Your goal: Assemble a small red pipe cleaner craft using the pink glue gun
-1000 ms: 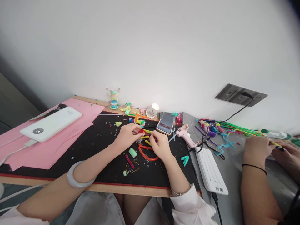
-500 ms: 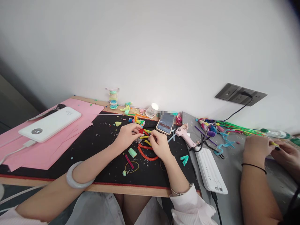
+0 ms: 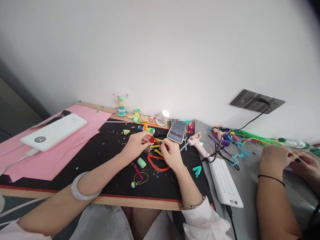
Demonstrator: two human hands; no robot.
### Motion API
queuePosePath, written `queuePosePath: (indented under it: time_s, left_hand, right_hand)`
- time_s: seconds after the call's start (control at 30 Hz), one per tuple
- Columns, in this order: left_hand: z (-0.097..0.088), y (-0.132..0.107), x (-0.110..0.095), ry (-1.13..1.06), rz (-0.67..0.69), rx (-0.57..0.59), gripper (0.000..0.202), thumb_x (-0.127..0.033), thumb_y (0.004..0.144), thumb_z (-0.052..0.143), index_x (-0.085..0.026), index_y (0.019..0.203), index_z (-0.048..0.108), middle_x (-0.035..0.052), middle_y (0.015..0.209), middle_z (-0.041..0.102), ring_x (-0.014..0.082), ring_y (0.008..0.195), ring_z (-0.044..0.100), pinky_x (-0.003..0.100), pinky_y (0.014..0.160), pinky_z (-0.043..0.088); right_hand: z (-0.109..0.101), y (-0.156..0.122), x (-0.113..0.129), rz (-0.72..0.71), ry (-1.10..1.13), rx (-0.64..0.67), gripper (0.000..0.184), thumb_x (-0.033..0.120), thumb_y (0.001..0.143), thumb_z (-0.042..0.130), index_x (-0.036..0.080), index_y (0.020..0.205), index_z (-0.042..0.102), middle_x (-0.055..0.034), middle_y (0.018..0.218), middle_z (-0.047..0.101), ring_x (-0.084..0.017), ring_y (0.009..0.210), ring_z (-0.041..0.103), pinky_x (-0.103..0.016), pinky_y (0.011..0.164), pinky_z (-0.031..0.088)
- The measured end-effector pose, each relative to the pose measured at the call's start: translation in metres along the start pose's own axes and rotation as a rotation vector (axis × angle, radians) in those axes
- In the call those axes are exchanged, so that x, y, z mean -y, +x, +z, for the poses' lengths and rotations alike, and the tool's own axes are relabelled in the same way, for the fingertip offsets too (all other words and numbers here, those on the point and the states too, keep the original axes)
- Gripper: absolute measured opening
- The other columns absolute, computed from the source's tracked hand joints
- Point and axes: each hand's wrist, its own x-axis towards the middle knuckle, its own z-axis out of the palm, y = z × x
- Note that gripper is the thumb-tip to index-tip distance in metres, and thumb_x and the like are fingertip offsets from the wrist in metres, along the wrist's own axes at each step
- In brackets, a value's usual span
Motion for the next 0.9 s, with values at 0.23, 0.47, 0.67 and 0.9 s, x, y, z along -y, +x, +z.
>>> queuePosePath:
  time_s: [0.23,0.47,0.67,0.9]
  left_hand:
    - [0.0005,0.0007,0.0018,0.017,0.01,-0.005,0.021,-0.018,0.068,0.065,-0.017,0.087,0.057,0.0018,0.077,0.064,0.0141,0.071,0.063,0.029,0.07,0.056]
    - [0.0001,-0.0005,0.0026,0.05,0.005,-0.01,0.02,-0.023,0.068,0.066,-0.016,0.085,0.058,0.0028,0.078,0.064,0.0148,0.071,0.063,0.029,0.069,0.056]
    - [0.0007,-0.001,0.0037,0.043,-0.017,-0.04,0.023,-0.026,0.067,0.068,-0.016,0.085,0.059,0.0032,0.077,0.065,0.0153,0.071,0.064,0.029,0.068,0.056]
    - [0.0015,-0.0015,0.0028,0.03,-0.043,-0.075,0.024,-0.029,0.065,0.07,-0.016,0.082,0.059,0.0029,0.075,0.066,0.0157,0.069,0.065,0.03,0.067,0.056]
  right_hand:
    - [0.0005,0.0001,-0.0008,-0.002,-0.001,0.024,0.02,0.016,0.083,0.04,0.018,0.064,0.037,0.0057,0.054,0.034,-0.008,0.05,0.032,-0.021,0.05,0.024]
    - [0.0003,0.0006,-0.0014,-0.004,0.004,0.024,0.021,0.016,0.083,0.04,0.018,0.063,0.036,0.0058,0.054,0.033,-0.008,0.05,0.032,-0.021,0.05,0.024]
    - [0.0009,0.0006,-0.001,-0.001,0.003,0.038,0.021,0.016,0.083,0.04,0.019,0.063,0.035,0.0057,0.055,0.033,-0.008,0.05,0.032,-0.021,0.05,0.024]
    - [0.0021,0.001,0.0,-0.012,0.002,0.06,0.021,0.016,0.082,0.039,0.019,0.062,0.035,0.0056,0.054,0.034,-0.009,0.05,0.032,-0.022,0.05,0.024]
